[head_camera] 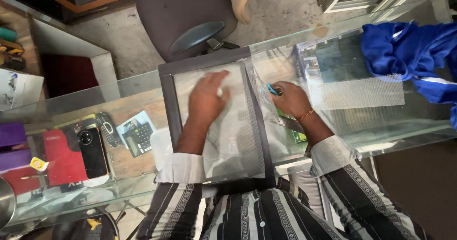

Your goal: The person cuts a piece of mesh screen with scissors to fit a rectangular frame, presses the mesh edges into the frame groove using a handheld roller tool, and trims the excess mesh along the frame border. They rotate the frame between sides and press the mesh down around the perimeter.

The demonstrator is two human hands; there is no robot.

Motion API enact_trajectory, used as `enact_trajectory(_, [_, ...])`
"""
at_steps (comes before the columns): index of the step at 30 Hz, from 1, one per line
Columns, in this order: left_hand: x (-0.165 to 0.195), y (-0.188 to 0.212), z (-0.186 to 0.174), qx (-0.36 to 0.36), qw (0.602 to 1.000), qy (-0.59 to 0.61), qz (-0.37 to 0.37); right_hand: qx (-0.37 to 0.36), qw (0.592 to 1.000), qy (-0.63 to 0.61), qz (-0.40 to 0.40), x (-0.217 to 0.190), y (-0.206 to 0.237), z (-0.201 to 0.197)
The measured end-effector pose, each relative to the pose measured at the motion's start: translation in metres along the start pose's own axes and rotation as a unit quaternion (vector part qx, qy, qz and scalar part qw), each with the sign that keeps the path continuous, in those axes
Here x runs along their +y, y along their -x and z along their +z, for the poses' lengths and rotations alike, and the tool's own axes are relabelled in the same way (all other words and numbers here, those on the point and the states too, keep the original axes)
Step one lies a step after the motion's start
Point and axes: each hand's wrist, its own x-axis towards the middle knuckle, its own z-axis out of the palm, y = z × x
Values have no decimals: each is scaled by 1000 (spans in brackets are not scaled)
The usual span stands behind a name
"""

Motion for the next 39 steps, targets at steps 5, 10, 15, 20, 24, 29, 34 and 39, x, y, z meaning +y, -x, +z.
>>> enact_trajectory(5, [27, -1, 19, -91, 990, 3, 112, 26, 999, 17, -32, 4, 3, 7])
enact_trajectory(10, [40, -28, 34, -73, 982, -37, 167, 45, 998, -6, -49, 10, 2, 11])
enact_trajectory(15, [37, -40, 35, -71, 958, -78, 265, 55, 997, -13, -44, 11, 2, 13])
enact_trajectory(20, [23, -75, 34, -95, 942, -87, 312, 43, 998, 26, -34, -8, 6, 6])
enact_trajectory(24, [10, -121, 41, -205, 951, -35, 228, -30, 997, 2, 67, -22, 7, -3])
enact_trajectory(29, [-25, -156, 51, -161, 966, 88, 180, -32, 998, -55, 1, -21, 1, -11])
enact_trajectory(34, [-64, -157, 63, -154, 959, 210, 113, -87, 987, -76, 110, -24, -5, -22])
enact_trajectory(39, [-76, -151, 84, -156, 851, 500, -41, -78, 994, 33, 74, -41, -4, -24])
